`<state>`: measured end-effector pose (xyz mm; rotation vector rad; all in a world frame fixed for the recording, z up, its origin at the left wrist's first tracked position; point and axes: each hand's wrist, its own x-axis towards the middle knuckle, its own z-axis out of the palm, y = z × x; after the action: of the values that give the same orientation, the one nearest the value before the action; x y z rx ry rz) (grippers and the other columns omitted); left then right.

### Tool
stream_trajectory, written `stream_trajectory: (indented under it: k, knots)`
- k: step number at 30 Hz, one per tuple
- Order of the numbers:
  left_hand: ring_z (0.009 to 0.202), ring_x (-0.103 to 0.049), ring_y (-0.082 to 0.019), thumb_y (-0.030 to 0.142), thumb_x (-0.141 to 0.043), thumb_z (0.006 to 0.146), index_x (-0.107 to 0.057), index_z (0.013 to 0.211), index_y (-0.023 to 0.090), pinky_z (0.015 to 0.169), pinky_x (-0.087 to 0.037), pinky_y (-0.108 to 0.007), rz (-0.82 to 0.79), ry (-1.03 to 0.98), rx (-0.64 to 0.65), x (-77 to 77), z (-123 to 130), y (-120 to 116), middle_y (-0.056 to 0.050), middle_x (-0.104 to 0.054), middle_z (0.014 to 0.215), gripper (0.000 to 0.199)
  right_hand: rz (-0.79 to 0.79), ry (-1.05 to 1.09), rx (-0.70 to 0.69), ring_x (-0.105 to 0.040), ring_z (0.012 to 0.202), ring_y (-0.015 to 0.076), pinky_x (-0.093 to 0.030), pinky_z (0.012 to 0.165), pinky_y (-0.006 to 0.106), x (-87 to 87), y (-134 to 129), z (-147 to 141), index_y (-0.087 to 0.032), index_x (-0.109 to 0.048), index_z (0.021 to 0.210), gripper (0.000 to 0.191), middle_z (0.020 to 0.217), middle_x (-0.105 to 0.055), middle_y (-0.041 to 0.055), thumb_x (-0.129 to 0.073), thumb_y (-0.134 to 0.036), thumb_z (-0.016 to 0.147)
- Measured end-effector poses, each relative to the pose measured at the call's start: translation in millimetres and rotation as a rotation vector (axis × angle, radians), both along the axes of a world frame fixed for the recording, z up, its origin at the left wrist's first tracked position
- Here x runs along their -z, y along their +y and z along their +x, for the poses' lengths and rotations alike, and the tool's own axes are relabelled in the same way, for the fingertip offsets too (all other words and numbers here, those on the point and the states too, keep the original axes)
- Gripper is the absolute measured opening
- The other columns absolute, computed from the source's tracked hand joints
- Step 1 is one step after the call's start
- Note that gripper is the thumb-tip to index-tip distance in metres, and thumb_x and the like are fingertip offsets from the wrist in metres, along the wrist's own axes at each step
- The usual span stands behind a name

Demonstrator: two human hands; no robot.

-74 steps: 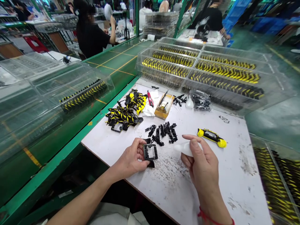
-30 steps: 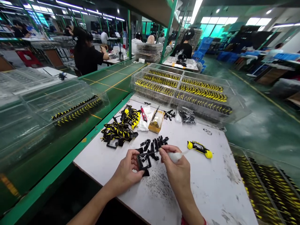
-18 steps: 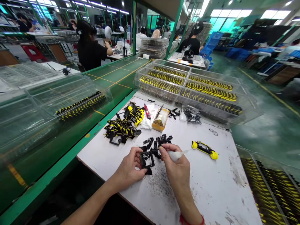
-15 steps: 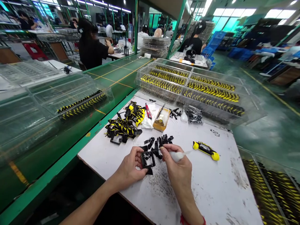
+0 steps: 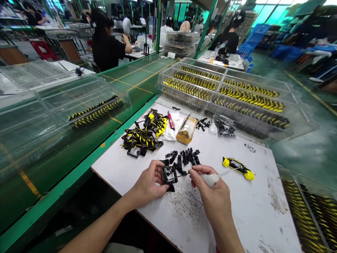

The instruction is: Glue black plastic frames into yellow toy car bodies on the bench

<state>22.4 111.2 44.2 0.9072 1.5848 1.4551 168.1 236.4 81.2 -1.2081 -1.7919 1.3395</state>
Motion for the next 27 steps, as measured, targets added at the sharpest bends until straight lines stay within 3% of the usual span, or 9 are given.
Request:
stream_trajectory:
  k: [17, 27]
  knots:
    - [0.065, -0.057, -0.009, 0.009, -0.066, 0.064, -0.04, 0.108, 0.021, 0.059, -0.048, -0.021, -0.007, -0.005, 0.002, -2.9, 0.1, 0.3, 0.003, -0.055, 0.084, 0.053, -0.016, -0.024, -0.032, -0.053, 0.057, 0.0151, -0.04, 0.053, 0.026, 0.4, -0.1, 2.0, -0.021, -0.064, 0.094, 0.031, 0.058, -0.059, -0.001, -0.073, -0.042, 0.074]
    - [0.063, -0.056, -0.009, 0.009, -0.065, 0.063, -0.04, 0.109, 0.02, 0.058, -0.047, -0.02, -0.011, -0.011, -0.006, -2.6, -0.1, 0.5, 0.003, -0.054, 0.083, 0.053, -0.268, 0.303, 0.019, -0.053, 0.057, 0.0107, -0.043, 0.051, 0.022, 1.5, 7.4, 0.8, -0.021, -0.064, 0.084, 0.024, 0.07, -0.063, -0.0005, -0.079, -0.03, 0.068]
